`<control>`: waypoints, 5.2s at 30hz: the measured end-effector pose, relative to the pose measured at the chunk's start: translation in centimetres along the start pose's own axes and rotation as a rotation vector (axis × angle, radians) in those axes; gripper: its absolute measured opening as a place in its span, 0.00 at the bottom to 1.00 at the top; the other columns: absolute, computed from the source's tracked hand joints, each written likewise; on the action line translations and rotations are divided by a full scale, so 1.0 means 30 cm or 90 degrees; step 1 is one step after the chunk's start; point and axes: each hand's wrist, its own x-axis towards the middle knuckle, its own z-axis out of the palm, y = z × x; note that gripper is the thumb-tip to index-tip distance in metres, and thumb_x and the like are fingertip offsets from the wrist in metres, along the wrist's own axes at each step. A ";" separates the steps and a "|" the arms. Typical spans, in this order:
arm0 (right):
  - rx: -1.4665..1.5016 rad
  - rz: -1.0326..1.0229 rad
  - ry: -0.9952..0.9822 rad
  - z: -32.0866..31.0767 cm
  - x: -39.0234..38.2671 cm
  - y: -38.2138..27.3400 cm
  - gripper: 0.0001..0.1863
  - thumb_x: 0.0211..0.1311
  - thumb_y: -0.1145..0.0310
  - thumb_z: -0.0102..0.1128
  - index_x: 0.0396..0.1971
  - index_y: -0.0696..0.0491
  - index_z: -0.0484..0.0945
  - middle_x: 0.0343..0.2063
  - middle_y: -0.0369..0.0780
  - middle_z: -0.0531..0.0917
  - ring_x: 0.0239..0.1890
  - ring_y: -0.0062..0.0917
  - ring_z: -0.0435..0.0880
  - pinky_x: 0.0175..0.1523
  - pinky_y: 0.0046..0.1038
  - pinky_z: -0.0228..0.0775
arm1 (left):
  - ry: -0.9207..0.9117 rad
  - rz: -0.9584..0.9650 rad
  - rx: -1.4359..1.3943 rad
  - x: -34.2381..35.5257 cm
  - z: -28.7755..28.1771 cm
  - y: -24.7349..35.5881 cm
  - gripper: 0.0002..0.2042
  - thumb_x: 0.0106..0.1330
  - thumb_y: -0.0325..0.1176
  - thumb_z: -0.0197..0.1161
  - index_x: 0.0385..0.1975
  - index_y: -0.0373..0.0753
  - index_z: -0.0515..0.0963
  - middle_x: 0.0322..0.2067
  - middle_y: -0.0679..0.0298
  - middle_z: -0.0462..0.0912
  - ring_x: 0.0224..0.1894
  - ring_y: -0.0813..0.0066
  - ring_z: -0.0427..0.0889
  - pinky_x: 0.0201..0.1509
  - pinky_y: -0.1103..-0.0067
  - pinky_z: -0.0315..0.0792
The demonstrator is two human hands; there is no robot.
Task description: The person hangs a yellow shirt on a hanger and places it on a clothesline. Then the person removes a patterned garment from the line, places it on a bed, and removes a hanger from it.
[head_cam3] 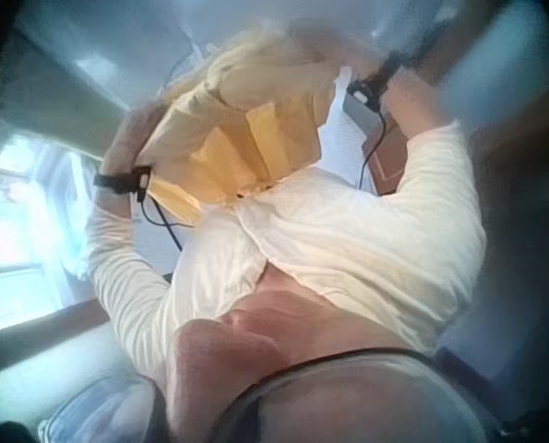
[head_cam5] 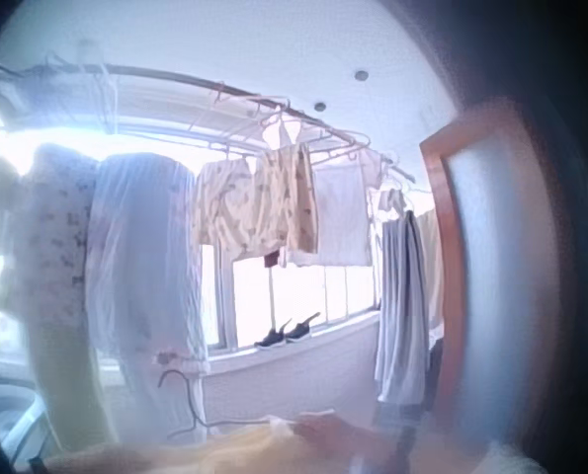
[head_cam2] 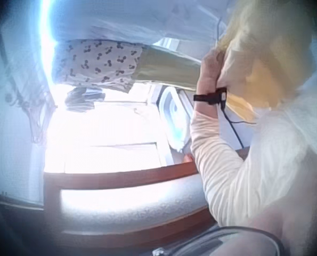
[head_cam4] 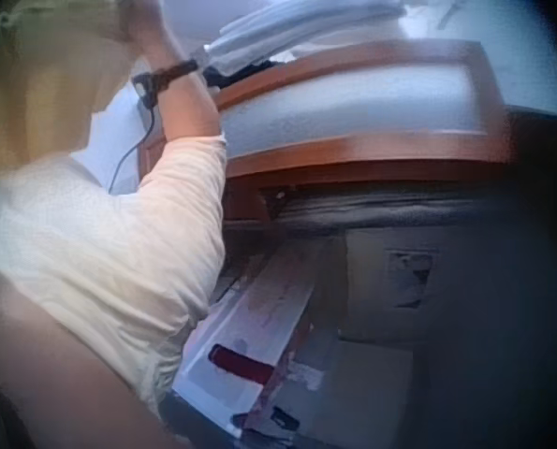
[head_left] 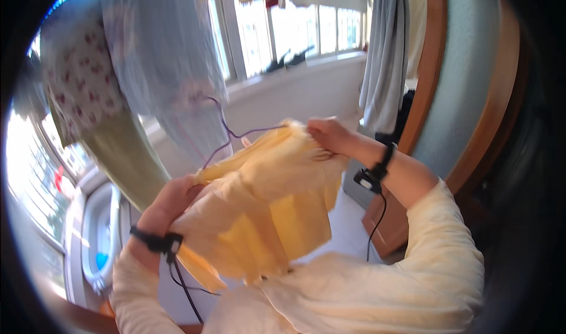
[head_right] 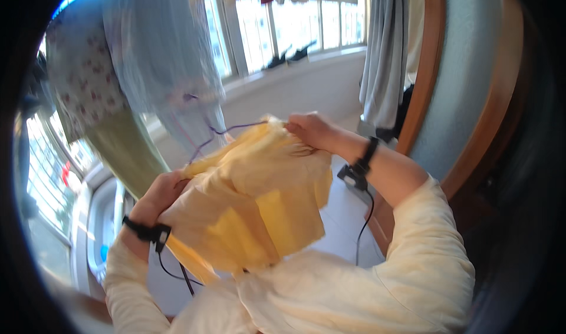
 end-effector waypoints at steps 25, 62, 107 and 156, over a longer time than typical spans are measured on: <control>-0.171 0.033 0.245 -0.331 0.231 0.119 0.16 0.69 0.60 0.54 0.28 0.58 0.75 0.20 0.35 0.74 0.27 0.17 0.69 0.35 0.24 0.65 | 0.175 -0.236 -0.303 -0.161 0.228 -0.955 0.14 0.67 0.36 0.62 0.47 0.36 0.78 0.40 0.71 0.81 0.42 0.81 0.77 0.51 0.80 0.69; -0.066 0.120 0.103 -0.013 0.182 0.053 0.13 0.67 0.60 0.58 0.32 0.55 0.77 0.23 0.35 0.78 0.28 0.18 0.74 0.35 0.23 0.68 | 0.169 -0.099 -0.417 -0.109 -0.037 -0.670 0.18 0.70 0.41 0.57 0.53 0.36 0.74 0.35 0.65 0.78 0.37 0.79 0.77 0.42 0.80 0.73; 0.387 0.613 -0.555 0.395 -0.806 0.224 0.18 0.72 0.59 0.50 0.49 0.58 0.75 0.36 0.42 0.81 0.39 0.27 0.78 0.42 0.26 0.72 | 0.229 -0.509 -0.030 -0.037 -0.514 -0.256 0.10 0.71 0.38 0.56 0.47 0.43 0.76 0.21 0.79 0.65 0.19 0.94 0.60 0.17 0.93 0.56; -0.016 0.178 0.248 0.357 0.906 0.428 0.12 0.67 0.65 0.57 0.36 0.60 0.77 0.25 0.37 0.79 0.28 0.17 0.74 0.37 0.24 0.68 | 0.210 0.284 -0.587 1.191 -0.394 -0.811 0.40 0.61 0.36 0.60 0.71 0.40 0.45 0.66 0.52 0.54 0.68 0.61 0.54 0.69 0.70 0.50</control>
